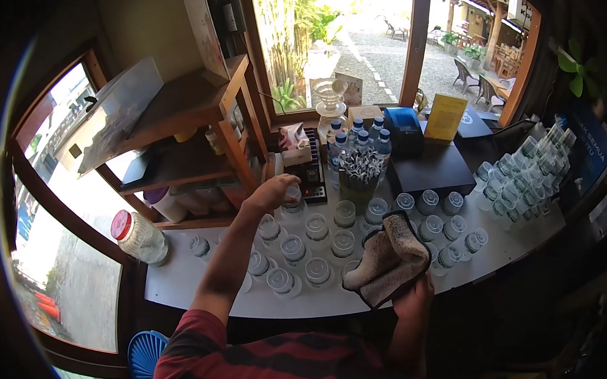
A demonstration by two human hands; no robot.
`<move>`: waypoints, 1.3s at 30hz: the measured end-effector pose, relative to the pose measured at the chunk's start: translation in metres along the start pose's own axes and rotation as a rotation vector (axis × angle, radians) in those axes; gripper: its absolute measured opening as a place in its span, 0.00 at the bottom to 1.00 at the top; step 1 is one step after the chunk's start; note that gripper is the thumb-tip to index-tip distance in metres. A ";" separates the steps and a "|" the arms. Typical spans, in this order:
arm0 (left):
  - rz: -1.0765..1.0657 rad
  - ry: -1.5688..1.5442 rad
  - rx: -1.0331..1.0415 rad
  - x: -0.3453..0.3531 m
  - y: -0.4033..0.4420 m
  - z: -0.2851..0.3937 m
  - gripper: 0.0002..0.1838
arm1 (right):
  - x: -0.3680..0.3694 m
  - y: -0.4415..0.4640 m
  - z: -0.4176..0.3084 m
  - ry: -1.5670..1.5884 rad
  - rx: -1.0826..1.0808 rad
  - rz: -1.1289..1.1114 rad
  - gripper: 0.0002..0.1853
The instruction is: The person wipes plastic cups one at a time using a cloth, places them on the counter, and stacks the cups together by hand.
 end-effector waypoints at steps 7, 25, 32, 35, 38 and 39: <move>0.242 -0.089 -0.044 -0.056 -0.024 0.071 0.31 | -0.011 0.025 -0.023 0.073 0.025 -0.028 0.26; 1.447 -0.554 0.171 0.004 -0.125 0.239 0.36 | 0.136 -0.003 0.022 -1.131 -0.415 -0.937 0.25; 1.326 -0.528 0.120 0.025 -0.190 0.239 0.32 | 0.171 0.010 0.061 -0.872 0.029 -1.006 0.22; 1.599 -0.499 0.032 -0.022 -0.219 0.219 0.32 | 0.191 -0.024 0.092 -1.018 -0.367 -1.126 0.23; 1.601 -0.442 -0.091 -0.027 -0.251 0.203 0.36 | 0.216 -0.027 0.118 -1.042 -0.396 -1.147 0.23; 1.516 -0.441 -0.104 -0.023 -0.260 0.204 0.37 | 0.225 -0.023 0.124 -1.022 -0.133 -1.088 0.22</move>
Point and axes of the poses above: each hand's wrist, its own y-axis towards the middle knuckle, its own x-axis out of the palm, z = x × y, the point moved 2 cm from there along y, towards the middle knuckle, and after that the axes turned 5 degrees about x, right-handed, at the moved point
